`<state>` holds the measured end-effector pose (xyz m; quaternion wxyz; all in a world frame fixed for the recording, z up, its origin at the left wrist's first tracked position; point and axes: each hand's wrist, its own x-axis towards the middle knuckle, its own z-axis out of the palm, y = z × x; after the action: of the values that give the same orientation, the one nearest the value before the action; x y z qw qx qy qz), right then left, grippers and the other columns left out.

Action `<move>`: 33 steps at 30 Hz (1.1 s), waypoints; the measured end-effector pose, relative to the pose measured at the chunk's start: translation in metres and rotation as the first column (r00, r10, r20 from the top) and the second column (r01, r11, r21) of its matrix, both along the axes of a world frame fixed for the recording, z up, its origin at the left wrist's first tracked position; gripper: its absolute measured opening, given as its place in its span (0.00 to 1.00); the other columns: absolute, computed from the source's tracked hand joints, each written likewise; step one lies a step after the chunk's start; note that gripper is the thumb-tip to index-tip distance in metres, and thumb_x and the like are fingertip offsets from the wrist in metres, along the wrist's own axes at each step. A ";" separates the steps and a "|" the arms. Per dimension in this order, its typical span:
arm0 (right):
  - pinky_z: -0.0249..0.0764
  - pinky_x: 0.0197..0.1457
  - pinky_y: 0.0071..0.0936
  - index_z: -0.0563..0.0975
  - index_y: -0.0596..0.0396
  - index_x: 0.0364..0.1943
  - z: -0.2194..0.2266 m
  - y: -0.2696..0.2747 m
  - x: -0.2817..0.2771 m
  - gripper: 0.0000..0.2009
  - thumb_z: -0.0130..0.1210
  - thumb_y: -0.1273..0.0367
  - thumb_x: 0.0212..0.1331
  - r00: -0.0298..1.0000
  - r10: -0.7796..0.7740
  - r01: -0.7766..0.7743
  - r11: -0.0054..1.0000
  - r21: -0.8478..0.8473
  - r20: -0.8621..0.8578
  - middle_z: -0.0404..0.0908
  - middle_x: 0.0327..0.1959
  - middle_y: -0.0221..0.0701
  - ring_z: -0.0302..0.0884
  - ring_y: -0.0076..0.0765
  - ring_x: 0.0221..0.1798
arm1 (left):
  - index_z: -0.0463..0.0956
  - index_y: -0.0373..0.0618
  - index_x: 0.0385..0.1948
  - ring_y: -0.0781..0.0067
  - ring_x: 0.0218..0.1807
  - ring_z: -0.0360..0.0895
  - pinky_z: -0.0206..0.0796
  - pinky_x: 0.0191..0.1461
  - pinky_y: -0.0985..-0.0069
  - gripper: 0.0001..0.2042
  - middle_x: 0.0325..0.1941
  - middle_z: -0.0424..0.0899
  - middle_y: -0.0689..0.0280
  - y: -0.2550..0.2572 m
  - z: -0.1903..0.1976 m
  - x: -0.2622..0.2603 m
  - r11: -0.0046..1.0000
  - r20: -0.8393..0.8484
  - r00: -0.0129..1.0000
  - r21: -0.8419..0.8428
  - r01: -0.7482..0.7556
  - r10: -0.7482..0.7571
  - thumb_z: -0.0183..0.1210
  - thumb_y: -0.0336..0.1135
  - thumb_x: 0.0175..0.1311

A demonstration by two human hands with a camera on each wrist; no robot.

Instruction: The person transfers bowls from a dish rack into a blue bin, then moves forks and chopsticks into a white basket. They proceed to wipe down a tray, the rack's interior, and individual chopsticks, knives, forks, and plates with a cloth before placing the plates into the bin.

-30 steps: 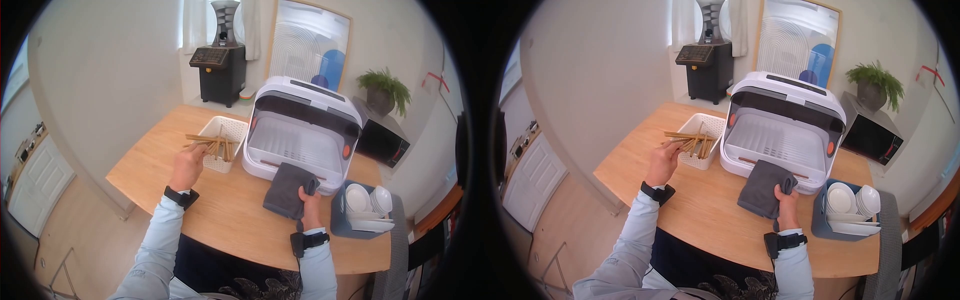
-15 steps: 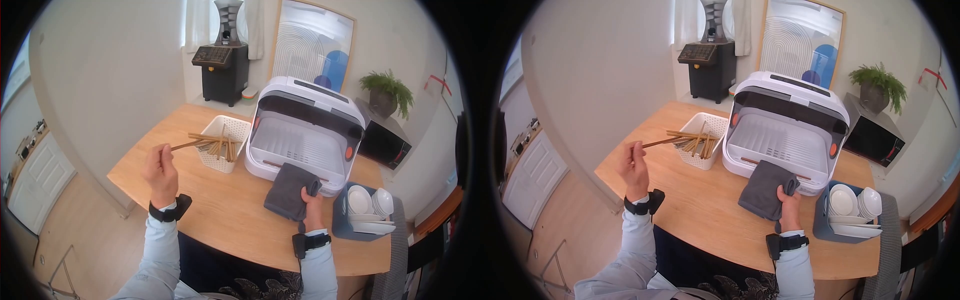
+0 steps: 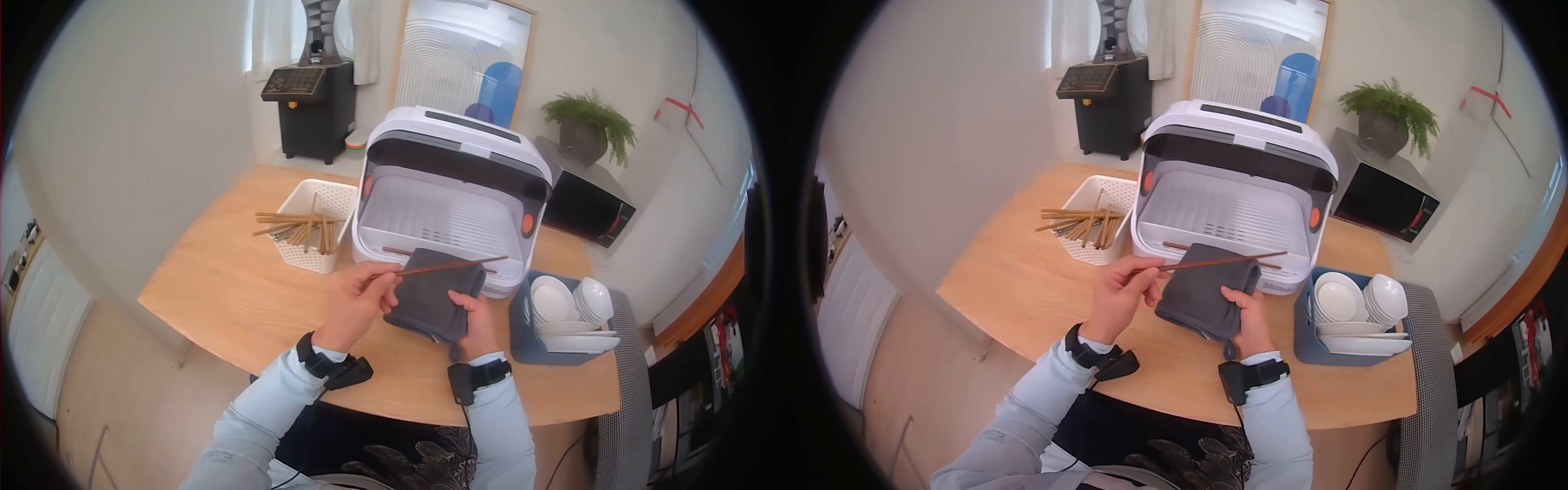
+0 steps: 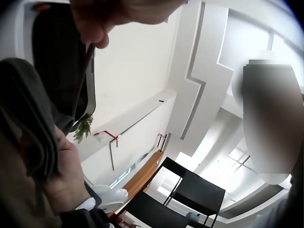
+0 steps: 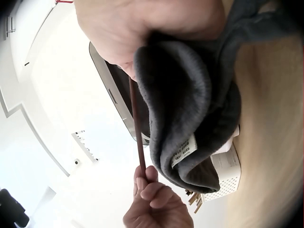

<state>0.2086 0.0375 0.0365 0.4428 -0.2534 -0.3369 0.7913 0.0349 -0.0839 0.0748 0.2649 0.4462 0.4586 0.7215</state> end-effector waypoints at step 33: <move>0.75 0.54 0.29 0.73 0.59 0.52 0.023 0.009 0.033 0.16 0.51 0.63 0.69 0.952 -0.139 0.165 0.983 0.075 -0.273 0.80 0.47 0.35 0.78 0.34 0.50 | 0.81 0.35 0.41 0.78 0.33 0.76 0.68 0.39 0.80 0.09 0.31 0.83 0.65 0.033 -0.039 -0.007 0.983 -0.362 0.920 -0.152 0.099 -0.149 0.55 0.19 0.61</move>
<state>0.2417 0.0467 0.0596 0.5555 -0.1480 -0.2920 0.7644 0.0279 -0.0511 0.0358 0.2470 0.5846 0.5175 0.5739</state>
